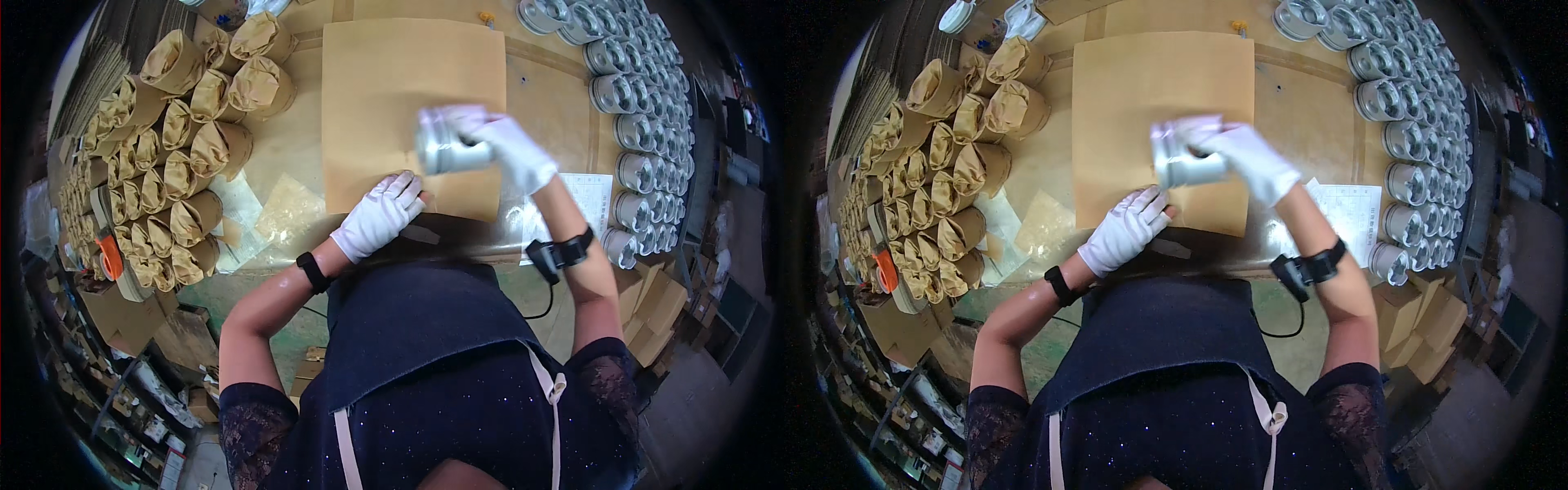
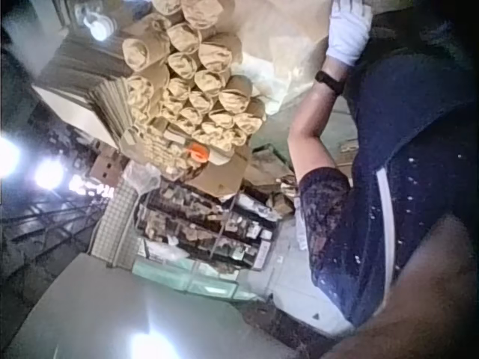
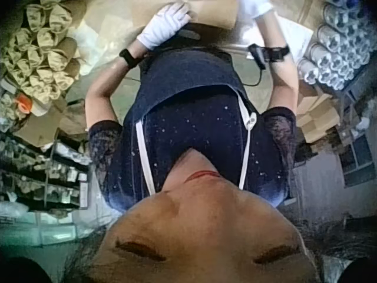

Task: The person wraps small cylindrical metal cans in brown paper. They place a can on a sheet of paper, fold the paper around it, and secure the package with tape. The wrapped items are then moved to a pile on the left side of the table.

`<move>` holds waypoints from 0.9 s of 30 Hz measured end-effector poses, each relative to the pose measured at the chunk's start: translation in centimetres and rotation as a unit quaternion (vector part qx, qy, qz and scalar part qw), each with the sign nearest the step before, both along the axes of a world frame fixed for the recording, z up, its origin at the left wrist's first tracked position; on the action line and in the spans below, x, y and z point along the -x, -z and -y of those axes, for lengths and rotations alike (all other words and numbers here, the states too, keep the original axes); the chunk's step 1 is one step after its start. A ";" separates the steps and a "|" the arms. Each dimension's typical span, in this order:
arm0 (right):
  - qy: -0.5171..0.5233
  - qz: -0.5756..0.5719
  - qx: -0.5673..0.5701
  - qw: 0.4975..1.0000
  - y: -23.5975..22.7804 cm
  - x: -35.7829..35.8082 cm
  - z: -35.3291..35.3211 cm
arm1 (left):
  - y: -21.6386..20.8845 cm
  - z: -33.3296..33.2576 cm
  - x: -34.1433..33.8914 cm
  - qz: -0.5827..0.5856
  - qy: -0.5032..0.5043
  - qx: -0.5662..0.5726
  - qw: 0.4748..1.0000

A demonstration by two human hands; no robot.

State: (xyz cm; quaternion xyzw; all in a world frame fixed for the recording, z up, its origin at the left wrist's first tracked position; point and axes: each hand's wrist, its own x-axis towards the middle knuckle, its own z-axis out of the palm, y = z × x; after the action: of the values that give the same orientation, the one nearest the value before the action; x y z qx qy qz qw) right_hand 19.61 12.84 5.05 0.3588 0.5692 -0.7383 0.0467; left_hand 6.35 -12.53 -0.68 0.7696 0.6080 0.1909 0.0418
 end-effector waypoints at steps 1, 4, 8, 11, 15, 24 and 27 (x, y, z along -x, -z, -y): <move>0.017 0.004 0.059 0.998 -0.2 1.1 2.2 | 0.1 0.7 0.1 -0.018 -0.004 0.035 0.999; 0.013 0.002 0.091 0.996 3.1 2.0 4.7 | -0.2 2.2 0.2 -0.025 -0.003 0.057 0.998; -0.234 0.149 -0.530 0.801 -1.6 3.2 2.3 | -3.8 -3.3 3.6 0.034 -0.114 -0.137 0.983; -0.186 0.124 -0.741 0.633 -5.3 5.6 0.6 | -4.2 -9.1 7.0 0.041 -0.192 -0.053 0.979; -0.208 -0.012 -0.809 0.550 -0.1 7.9 -2.2 | -4.0 -17.7 12.8 -0.007 -0.222 0.076 0.972; -0.331 0.100 -0.558 0.754 -1.3 6.0 -6.2 | -6.9 -18.7 11.5 0.038 -0.001 0.177 0.983; -0.253 0.057 -0.688 0.678 -1.8 6.6 -7.5 | -5.7 -22.5 15.3 0.026 -0.052 0.200 0.978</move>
State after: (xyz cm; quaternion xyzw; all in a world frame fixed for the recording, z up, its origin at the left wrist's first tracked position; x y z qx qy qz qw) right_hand 13.00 20.36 6.84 0.1732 0.9819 -0.0771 0.0044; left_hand -8.97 9.99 5.05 0.7075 0.6721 0.0874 0.2005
